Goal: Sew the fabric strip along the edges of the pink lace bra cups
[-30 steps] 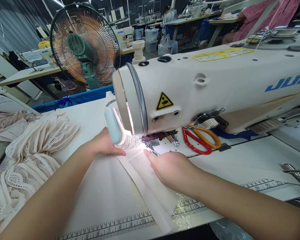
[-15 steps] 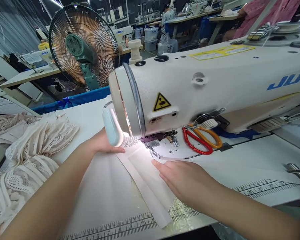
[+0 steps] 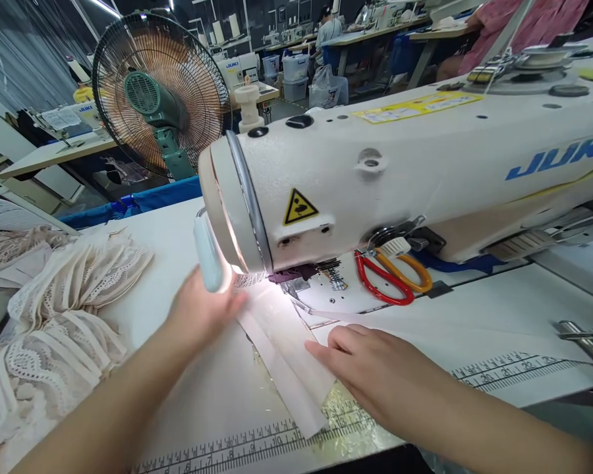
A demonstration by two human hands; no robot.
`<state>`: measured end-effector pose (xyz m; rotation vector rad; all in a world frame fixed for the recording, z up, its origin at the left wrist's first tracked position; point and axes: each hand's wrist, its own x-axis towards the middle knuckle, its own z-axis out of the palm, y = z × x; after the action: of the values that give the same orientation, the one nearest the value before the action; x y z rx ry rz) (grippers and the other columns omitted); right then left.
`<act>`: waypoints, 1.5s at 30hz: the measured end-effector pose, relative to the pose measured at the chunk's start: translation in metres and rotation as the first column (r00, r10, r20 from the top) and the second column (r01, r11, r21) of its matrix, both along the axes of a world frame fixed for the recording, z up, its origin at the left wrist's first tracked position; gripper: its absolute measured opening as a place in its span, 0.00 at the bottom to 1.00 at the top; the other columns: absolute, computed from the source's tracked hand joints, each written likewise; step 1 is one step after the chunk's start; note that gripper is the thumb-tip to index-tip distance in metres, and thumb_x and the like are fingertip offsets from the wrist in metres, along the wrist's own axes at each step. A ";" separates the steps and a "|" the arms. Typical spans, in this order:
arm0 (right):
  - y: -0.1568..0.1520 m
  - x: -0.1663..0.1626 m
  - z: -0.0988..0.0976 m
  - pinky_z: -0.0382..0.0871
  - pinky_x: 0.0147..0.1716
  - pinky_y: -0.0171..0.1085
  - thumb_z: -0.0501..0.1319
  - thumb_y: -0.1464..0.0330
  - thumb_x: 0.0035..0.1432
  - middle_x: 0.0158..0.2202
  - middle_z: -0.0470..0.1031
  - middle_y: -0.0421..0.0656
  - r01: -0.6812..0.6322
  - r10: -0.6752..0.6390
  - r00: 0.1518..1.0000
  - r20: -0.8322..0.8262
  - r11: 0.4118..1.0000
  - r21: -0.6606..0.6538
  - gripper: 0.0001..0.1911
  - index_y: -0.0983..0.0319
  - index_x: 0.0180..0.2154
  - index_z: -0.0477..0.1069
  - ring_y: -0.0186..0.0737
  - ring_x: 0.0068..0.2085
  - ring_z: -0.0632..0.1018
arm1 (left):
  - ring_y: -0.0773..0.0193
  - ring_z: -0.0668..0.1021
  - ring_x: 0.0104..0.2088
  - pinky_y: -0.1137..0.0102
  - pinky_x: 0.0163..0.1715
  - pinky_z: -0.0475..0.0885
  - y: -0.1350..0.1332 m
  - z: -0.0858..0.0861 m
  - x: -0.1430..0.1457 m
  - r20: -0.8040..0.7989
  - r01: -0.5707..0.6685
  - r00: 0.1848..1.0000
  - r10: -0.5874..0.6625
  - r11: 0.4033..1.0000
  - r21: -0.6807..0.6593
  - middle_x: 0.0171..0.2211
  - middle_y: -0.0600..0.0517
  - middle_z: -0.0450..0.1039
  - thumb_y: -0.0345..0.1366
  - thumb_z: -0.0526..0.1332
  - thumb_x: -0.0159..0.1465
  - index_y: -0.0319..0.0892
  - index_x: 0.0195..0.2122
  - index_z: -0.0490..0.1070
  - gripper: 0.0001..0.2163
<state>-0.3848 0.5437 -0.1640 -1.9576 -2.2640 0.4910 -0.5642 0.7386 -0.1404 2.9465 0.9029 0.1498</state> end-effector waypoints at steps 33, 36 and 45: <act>0.030 0.000 -0.006 0.40 0.19 0.34 0.55 0.72 0.56 0.22 0.66 0.38 -0.008 -0.001 0.983 0.182 0.999 0.052 0.23 0.54 0.53 0.63 0.33 0.21 0.65 | 0.60 0.74 0.42 0.56 0.45 0.68 -0.051 -0.015 0.004 -0.053 0.592 0.804 -0.592 0.788 0.170 0.43 0.47 0.73 0.27 0.48 0.65 0.37 0.40 0.70 0.12; 0.036 -0.003 0.001 0.41 0.18 0.33 0.55 0.71 0.57 0.21 0.67 0.38 0.000 0.005 0.968 0.252 1.000 -0.018 0.22 0.56 0.54 0.62 0.32 0.19 0.65 | 0.60 0.74 0.42 0.56 0.45 0.68 -0.046 -0.016 0.005 -0.024 0.592 0.800 -0.599 0.783 0.193 0.43 0.48 0.73 0.28 0.48 0.66 0.37 0.40 0.70 0.11; 0.051 -0.014 0.020 0.47 0.17 0.32 0.55 0.71 0.56 0.18 0.68 0.40 0.020 0.034 0.931 0.362 0.989 -0.146 0.27 0.61 0.58 0.57 0.33 0.19 0.68 | 0.57 0.74 0.42 0.50 0.47 0.66 -0.030 -0.021 0.007 -0.016 0.602 0.785 -0.620 0.756 0.257 0.42 0.50 0.74 0.29 0.49 0.66 0.39 0.39 0.71 0.11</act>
<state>-0.3984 0.5951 -0.1442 -2.2795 -2.5131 0.3245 -0.5570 0.7086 -0.1610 3.2541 -0.1464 0.3490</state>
